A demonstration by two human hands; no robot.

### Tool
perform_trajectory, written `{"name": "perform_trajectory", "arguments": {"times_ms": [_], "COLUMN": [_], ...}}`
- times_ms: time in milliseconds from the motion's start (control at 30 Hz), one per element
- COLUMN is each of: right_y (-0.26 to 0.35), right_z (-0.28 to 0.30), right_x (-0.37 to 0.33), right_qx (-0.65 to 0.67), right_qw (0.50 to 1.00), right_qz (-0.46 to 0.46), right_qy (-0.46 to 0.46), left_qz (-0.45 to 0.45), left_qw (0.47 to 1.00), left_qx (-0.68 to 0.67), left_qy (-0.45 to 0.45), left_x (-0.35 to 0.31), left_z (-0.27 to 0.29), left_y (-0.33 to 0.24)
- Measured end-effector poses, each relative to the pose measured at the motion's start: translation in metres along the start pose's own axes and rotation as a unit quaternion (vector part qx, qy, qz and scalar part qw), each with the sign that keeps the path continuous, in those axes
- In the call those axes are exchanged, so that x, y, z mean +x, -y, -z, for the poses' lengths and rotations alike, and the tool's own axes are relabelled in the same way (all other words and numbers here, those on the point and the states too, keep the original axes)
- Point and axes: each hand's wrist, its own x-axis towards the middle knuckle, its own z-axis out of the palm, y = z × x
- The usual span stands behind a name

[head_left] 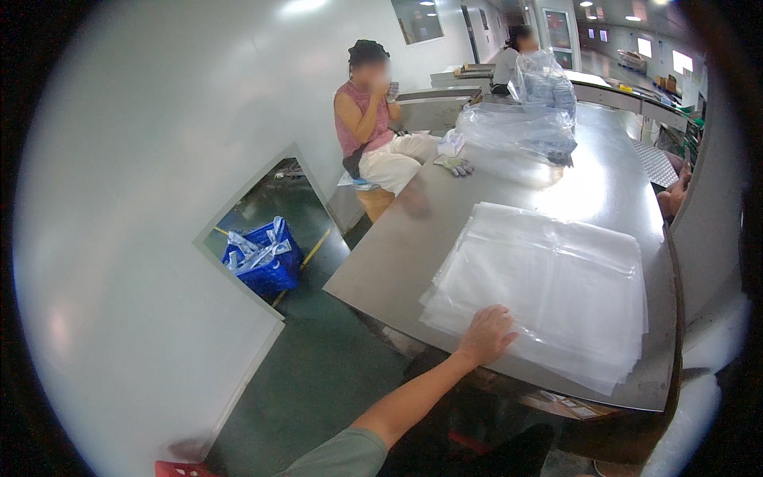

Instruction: The person sorts through a stack of clear plastic sheets on a metal table, aligning the edges and separating individual sheets by hand.

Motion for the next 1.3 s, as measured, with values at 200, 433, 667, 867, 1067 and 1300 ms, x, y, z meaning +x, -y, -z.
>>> {"name": "perform_trajectory", "arguments": {"times_ms": [200, 433, 667, 867, 1067, 1300], "right_y": [-0.02, -0.172, -0.196, -0.187, -0.192, -0.195], "right_z": [0.004, -0.101, -0.125, -0.129, -0.134, -0.122], "right_x": [0.022, 0.008, -0.017, -0.02, -0.031, -0.03], "right_qx": [0.004, -0.094, -0.253, -0.265, -0.299, -0.194], "right_qw": [0.998, 0.992, 0.957, 0.944, 0.939, 0.973], "right_qz": [-0.015, -0.077, -0.113, -0.146, -0.121, -0.09], "right_qy": [-0.061, 0.045, 0.087, 0.133, 0.123, 0.083], "left_qz": [-0.118, -0.008, -0.052, -0.027, 0.015, -0.011], "left_qw": [0.992, 0.998, 0.996, 0.999, 1.0, 0.998], "left_qx": [0.028, -0.005, 0.058, 0.003, -0.004, -0.058], "left_qy": [-0.025, 0.055, 0.032, 0.036, 0.006, -0.019], "left_x": [0.014, 0.004, -0.005, 0.001, -0.006, -0.009], "left_z": [-0.03, -0.031, -0.03, -0.018, -0.018, -0.017], "left_y": [0.011, -0.004, 0.021, 0.009, 0.004, 0.009]}}
